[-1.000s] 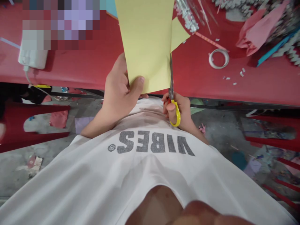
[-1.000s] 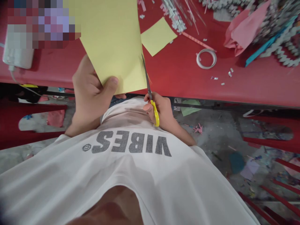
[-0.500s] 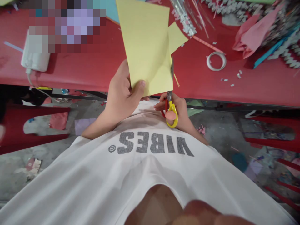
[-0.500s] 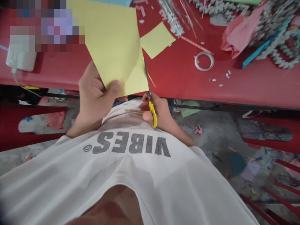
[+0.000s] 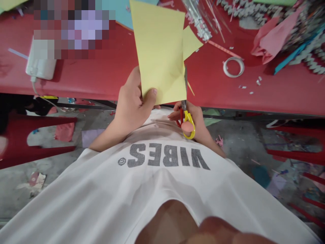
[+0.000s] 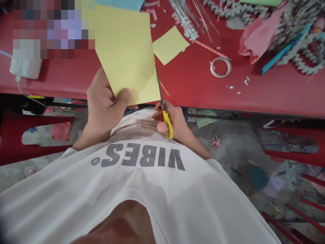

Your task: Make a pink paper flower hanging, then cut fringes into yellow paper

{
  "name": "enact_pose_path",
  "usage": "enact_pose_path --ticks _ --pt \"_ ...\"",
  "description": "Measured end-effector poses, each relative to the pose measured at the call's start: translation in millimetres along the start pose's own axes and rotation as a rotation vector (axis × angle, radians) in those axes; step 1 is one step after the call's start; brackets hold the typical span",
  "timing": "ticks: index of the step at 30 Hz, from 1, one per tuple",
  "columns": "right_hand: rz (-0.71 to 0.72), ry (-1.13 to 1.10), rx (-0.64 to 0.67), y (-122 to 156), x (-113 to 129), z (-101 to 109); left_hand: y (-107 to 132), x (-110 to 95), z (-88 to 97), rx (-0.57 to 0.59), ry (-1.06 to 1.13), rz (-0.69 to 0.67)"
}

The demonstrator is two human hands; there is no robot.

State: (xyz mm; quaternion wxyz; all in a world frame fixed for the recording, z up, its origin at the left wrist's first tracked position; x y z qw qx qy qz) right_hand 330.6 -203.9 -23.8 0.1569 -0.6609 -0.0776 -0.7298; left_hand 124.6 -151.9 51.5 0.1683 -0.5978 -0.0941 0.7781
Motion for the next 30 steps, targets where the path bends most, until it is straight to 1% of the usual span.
enact_pose_path --ticks 3,8,10,13,16,18,20,23,27,30 --pt "0.016 -0.108 -0.033 0.2 -3.5 1.4 0.7 6.8 1.6 -0.023 -0.002 -0.028" --pt "0.004 -0.085 -0.051 -0.1 -7.2 2.6 0.2 13.4 -1.2 -0.001 -0.028 -0.031" --pt "0.006 -0.086 -0.047 -0.3 -4.6 1.9 -0.6 12.4 -1.8 0.006 -0.022 -0.031" --pt "0.012 -0.09 -0.053 -0.1 1.1 1.5 -0.7 5.3 -2.3 0.02 -0.025 -0.046" --pt "0.006 -0.077 -0.059 0.6 2.9 1.2 1.7 0.1 -3.3 0.056 -0.058 0.011" --pt "-0.029 -0.057 -0.067 1.3 -1.1 1.6 4.7 -0.3 -3.6 0.076 -0.057 0.078" --pt "-0.063 -0.047 -0.082 1.8 -5.4 2.5 7.9 -0.8 -4.8 0.089 -0.041 0.117" --pt "-0.064 -0.064 -0.088 0.9 -4.0 1.6 11.3 -1.3 -8.7 0.089 -0.023 0.127" --pt "-0.029 -0.052 -0.077 -1.8 7.7 -1.5 14.1 -0.5 -16.9 0.105 0.016 0.13" --pt "0.007 -0.003 -0.107 -3.5 15.9 0.9 15.3 0.6 -20.0 0.123 0.043 0.145"
Point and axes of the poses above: each hand's wrist, its own y-axis away from the middle knuckle, its own z-axis out of the back of the hand, x = y × z, the point moved 9 cm from there along -y, towards the middle knuckle, and after that the axes turned 7 degrees about z, right-handed, at the moved point
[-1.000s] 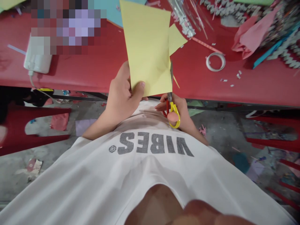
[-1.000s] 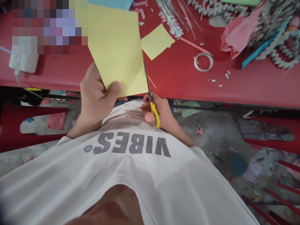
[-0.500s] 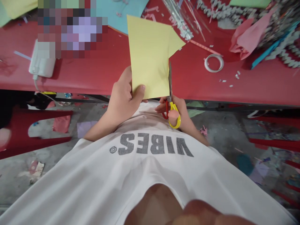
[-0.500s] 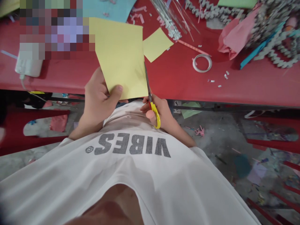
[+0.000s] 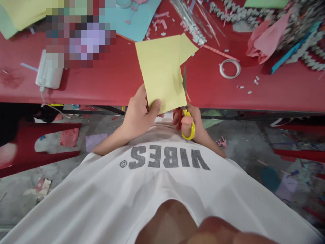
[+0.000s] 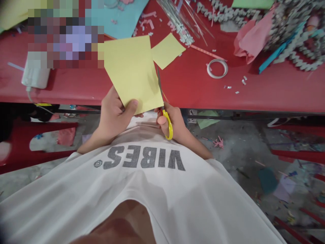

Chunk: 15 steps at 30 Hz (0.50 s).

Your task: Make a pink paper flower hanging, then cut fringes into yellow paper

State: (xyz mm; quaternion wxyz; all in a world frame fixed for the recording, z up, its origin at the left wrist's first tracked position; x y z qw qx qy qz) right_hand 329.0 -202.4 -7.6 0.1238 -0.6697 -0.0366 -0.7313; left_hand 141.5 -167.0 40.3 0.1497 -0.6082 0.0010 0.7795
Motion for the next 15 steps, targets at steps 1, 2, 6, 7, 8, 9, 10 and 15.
enact_pose_path --ticks 1,2,6,7,8,9,10,15 --pt "0.015 0.018 -0.008 -0.6 1.9 1.0 0.0 0.2 0.5 -0.001 0.008 0.004" --pt "0.031 0.037 -0.012 -1.1 3.6 2.0 -0.1 0.2 1.3 -0.003 0.014 0.006" --pt "0.068 0.08 -0.007 -1.9 6.2 3.4 -0.4 -1.8 4.4 0.004 0.034 -0.003" --pt "0.073 0.08 -0.01 -1.9 6.8 3.5 -0.3 -2.3 5.2 0.002 0.038 -0.006" --pt "0.077 0.076 -0.013 -1.8 7.6 3.3 -0.3 -2.5 5.8 0.001 0.04 -0.006" --pt "0.082 0.07 -0.018 -1.6 8.7 3.2 -0.2 -2.6 6.2 -0.002 0.042 -0.005" --pt "0.088 0.063 -0.025 -1.5 10.1 3.0 -0.1 -2.6 6.3 -0.003 0.043 -0.004" --pt "0.095 0.071 -0.05 -1.4 12.6 4.2 0.1 -3.6 6.5 -0.01 0.048 -0.021"
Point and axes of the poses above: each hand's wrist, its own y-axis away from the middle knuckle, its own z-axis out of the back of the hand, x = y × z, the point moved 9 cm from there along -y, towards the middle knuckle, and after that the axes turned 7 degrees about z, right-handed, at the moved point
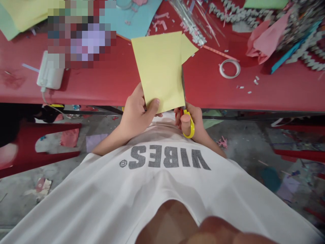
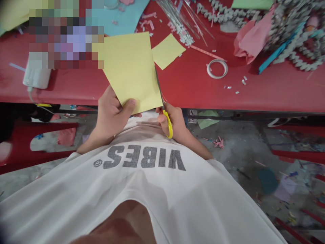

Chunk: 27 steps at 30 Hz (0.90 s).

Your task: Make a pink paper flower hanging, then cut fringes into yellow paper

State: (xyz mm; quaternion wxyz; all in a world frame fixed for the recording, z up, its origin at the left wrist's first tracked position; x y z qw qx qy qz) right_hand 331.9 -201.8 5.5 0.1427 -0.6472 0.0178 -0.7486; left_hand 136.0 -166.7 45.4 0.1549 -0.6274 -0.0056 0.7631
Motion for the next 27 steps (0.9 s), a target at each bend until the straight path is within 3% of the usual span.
enact_pose_path --ticks 10,17,27 --pt "-0.042 0.066 0.015 2.9 -5.6 -1.8 -0.2 5.8 -2.8 -0.011 0.012 -0.004" --pt "-0.101 -0.093 0.066 2.1 -21.5 -5.8 -0.1 4.1 -1.6 0.004 0.004 0.031" --pt "-0.097 -0.108 0.059 -1.1 -30.7 -3.1 1.9 -1.9 -4.7 0.054 0.023 0.045"
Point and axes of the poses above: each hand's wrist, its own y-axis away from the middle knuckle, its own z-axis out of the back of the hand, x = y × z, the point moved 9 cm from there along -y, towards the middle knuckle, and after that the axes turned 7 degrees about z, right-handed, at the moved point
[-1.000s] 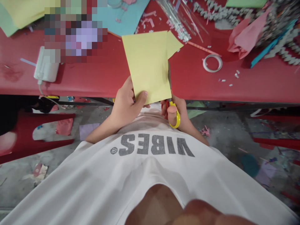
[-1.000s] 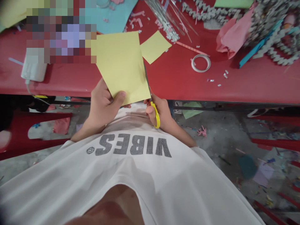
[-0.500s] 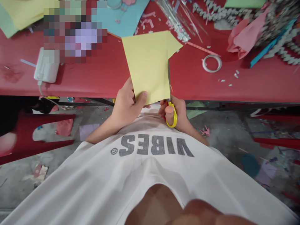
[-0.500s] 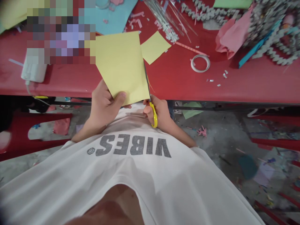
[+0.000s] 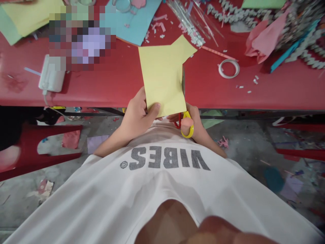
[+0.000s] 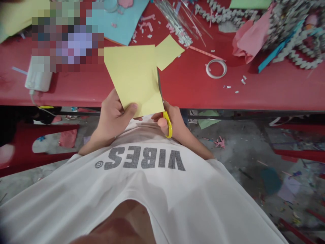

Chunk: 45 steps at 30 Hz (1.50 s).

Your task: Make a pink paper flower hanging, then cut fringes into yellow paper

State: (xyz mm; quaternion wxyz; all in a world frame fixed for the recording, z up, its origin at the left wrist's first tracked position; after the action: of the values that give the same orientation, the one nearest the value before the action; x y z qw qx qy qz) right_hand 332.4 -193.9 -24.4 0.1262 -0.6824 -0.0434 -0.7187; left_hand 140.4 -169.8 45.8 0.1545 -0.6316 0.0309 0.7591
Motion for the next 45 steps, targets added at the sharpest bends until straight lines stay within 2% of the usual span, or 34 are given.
enact_pose_path --ticks 5,8,12,20,34,45 --pt "0.083 0.091 -0.016 -4.4 21.5 1.6 2.4 -1.5 -4.3 0.009 -0.01 0.011" --pt "0.084 0.135 -0.044 -6.4 27.4 1.6 1.9 0.7 -7.4 0.034 0.02 0.027" --pt "0.072 0.181 -0.075 -7.2 23.4 2.0 -0.8 2.3 -8.4 0.037 0.036 0.018" --pt "0.062 0.176 -0.058 -7.0 24.1 3.3 -4.5 8.6 -12.9 0.042 0.085 0.03" --pt "0.109 0.236 -0.086 -8.0 28.7 6.9 -7.5 14.2 -10.2 0.057 0.062 0.035" --pt "0.084 0.257 -0.118 -9.2 22.5 12.5 -13.2 25.4 -9.8 0.074 0.101 0.06"
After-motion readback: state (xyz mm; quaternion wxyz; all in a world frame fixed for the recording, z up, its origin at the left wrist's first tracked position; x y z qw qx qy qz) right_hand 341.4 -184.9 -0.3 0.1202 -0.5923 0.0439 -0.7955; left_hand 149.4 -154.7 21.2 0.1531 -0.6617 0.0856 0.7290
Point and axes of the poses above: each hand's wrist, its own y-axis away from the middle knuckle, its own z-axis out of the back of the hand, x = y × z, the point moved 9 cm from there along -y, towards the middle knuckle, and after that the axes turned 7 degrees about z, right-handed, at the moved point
